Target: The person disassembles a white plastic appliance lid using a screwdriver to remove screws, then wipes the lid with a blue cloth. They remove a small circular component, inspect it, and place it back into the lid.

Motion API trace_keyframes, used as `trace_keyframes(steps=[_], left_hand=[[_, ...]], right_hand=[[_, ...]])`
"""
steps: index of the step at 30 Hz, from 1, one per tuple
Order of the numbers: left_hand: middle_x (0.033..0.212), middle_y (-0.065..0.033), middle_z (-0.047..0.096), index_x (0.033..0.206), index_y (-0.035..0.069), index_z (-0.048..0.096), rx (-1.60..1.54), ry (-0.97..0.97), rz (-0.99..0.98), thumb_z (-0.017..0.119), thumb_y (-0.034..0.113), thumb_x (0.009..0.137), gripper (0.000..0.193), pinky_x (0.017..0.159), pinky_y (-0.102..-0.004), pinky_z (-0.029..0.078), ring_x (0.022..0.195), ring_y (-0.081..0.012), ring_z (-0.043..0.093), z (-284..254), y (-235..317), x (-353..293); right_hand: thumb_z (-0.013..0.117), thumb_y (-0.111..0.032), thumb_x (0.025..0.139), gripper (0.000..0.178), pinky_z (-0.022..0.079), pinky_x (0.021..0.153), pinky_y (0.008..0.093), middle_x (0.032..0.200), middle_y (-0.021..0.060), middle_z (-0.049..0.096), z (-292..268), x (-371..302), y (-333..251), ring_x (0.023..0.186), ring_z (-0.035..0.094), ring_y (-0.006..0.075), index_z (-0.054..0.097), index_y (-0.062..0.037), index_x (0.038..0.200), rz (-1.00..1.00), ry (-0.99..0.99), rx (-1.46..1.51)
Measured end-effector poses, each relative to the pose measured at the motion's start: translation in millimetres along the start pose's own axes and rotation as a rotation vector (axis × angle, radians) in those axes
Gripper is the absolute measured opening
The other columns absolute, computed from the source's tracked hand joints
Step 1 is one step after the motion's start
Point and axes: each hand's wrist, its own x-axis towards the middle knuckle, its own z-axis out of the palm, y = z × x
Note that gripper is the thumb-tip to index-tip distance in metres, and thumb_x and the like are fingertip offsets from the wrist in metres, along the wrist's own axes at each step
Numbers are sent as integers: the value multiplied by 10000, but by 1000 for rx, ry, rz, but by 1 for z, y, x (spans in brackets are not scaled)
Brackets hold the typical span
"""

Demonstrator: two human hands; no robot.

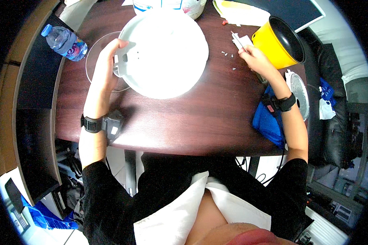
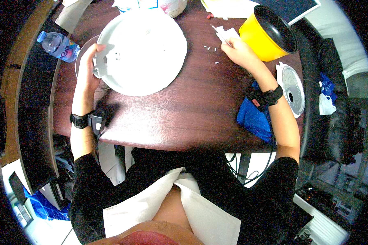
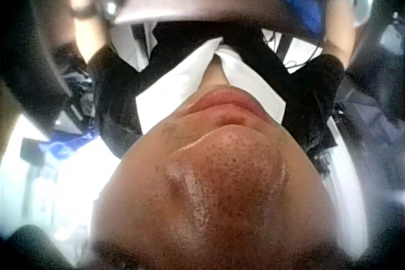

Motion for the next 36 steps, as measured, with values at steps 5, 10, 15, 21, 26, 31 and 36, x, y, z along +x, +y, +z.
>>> trace_keyframes(steps=[5, 10, 15, 21, 26, 31, 36], left_hand=[[866, -62, 620, 943, 27, 608, -38, 2, -25, 573, 279, 779, 303, 646, -234, 464, 750, -122, 595, -5, -4, 6], [865, -61, 616, 951, 27, 606, -66, 2, -22, 567, 265, 793, 289, 648, -236, 468, 750, -117, 589, -4, -5, 6], [853, -55, 613, 942, 26, 606, -84, -9, -42, 566, 262, 798, 279, 648, -235, 467, 744, -118, 587, -3, -5, 7], [846, -53, 612, 899, 34, 611, -70, 14, -33, 559, 270, 790, 265, 641, -237, 453, 737, -121, 584, -3, -3, 1], [817, -66, 610, 859, 33, 613, -1, 7, -8, 558, 300, 774, 286, 628, -237, 441, 698, -130, 583, 5, 2, -8], [796, -64, 610, 854, 29, 611, 11, 2, 40, 548, 297, 783, 285, 622, -234, 441, 687, -129, 584, 6, 5, -11], [806, -66, 613, 850, 31, 610, 16, -24, 83, 541, 291, 796, 274, 620, -231, 442, 685, -123, 583, 4, 4, -7]], right_hand=[[455, -116, 866, 225, 458, 795, 374, 925, 196, 622, -1, 10, -12, 868, 598, 316, 587, 20, 987, -206, 20, -60], [473, -102, 855, 207, 454, 815, 394, 922, 202, 609, -2, 19, -24, 908, 576, 350, 568, 11, 1000, -272, 104, -326], [521, -134, 838, 202, 467, 786, 399, 927, 189, 606, -8, 14, -13, 890, 579, 349, 548, 7, 980, -368, 174, -358], [587, -255, 832, 324, 460, 812, 408, 983, 214, 594, -55, -65, -17, 931, 574, 362, 526, 13, 1004, -147, 259, -630], [610, -508, 776, 703, 407, 905, 468, 1156, 237, 519, -63, -145, -6, 1086, 474, 421, 442, 8, 1222, 398, 36, -780], [622, -435, 783, 643, 369, 911, 459, 1147, 193, 499, -43, -172, -6, 1055, 471, 382, 444, 0, 1222, 239, 106, -889], [695, -308, 742, 544, 388, 884, 413, 1096, 184, 518, -36, -169, -10, 1029, 482, 357, 489, 0, 1141, 59, 189, -663]])
